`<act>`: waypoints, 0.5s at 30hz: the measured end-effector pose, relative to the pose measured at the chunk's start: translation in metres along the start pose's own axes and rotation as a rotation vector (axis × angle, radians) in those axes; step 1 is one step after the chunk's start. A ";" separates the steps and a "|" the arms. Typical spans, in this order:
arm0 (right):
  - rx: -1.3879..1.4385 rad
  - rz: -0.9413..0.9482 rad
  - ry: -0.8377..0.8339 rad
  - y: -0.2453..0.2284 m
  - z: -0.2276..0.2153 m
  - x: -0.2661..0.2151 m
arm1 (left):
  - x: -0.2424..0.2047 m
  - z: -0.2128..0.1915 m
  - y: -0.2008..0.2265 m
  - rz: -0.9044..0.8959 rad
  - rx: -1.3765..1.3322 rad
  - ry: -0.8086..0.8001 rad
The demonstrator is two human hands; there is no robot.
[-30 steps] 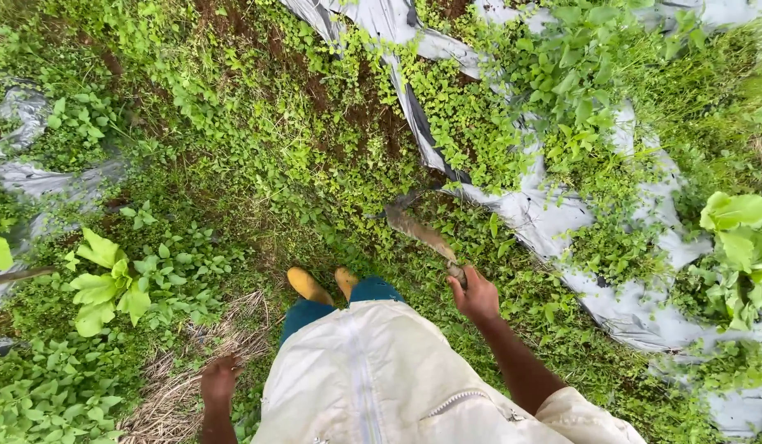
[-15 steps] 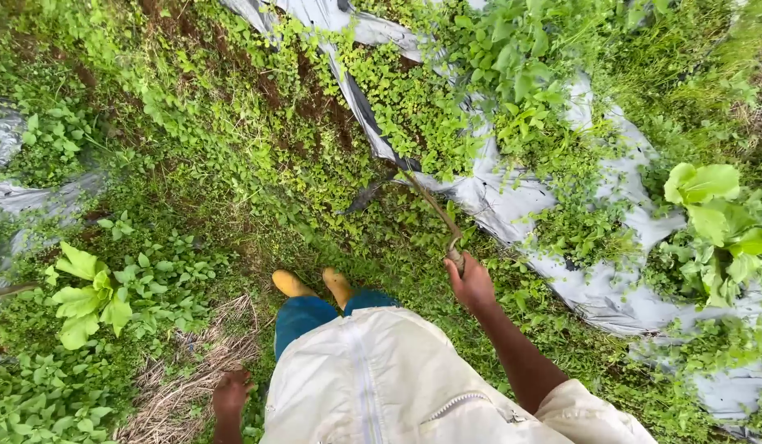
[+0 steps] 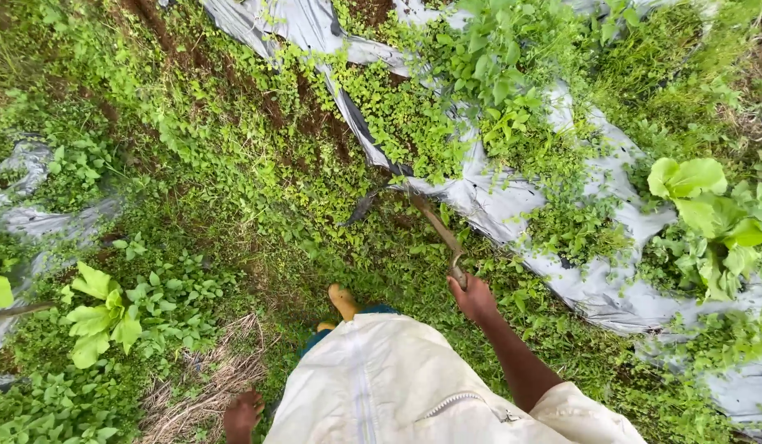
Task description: Removing weeds from a garden bed using a hand trowel and manual pulling
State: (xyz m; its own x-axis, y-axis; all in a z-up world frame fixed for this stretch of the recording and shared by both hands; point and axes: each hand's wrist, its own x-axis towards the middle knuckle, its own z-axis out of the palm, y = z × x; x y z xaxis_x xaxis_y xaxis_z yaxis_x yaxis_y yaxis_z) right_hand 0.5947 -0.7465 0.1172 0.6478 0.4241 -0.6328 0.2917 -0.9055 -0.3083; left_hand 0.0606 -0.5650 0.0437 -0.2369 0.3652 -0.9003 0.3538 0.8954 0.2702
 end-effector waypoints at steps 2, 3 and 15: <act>0.017 0.005 -0.050 0.009 0.004 0.013 | 0.000 0.001 0.017 -0.017 -0.014 0.035; -0.040 0.029 -0.110 0.021 0.013 0.013 | 0.008 -0.006 0.012 0.053 0.035 0.050; 0.634 -0.098 0.058 -0.079 -0.011 -0.092 | 0.023 -0.051 -0.030 0.005 -0.024 -0.049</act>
State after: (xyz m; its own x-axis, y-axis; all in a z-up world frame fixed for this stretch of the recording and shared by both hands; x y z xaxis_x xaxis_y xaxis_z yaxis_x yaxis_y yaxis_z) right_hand 0.5196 -0.7139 0.2075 0.6814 0.4865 -0.5468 -0.1098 -0.6706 -0.7336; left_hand -0.0015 -0.5704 0.0321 -0.1903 0.3573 -0.9144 0.3326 0.8998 0.2824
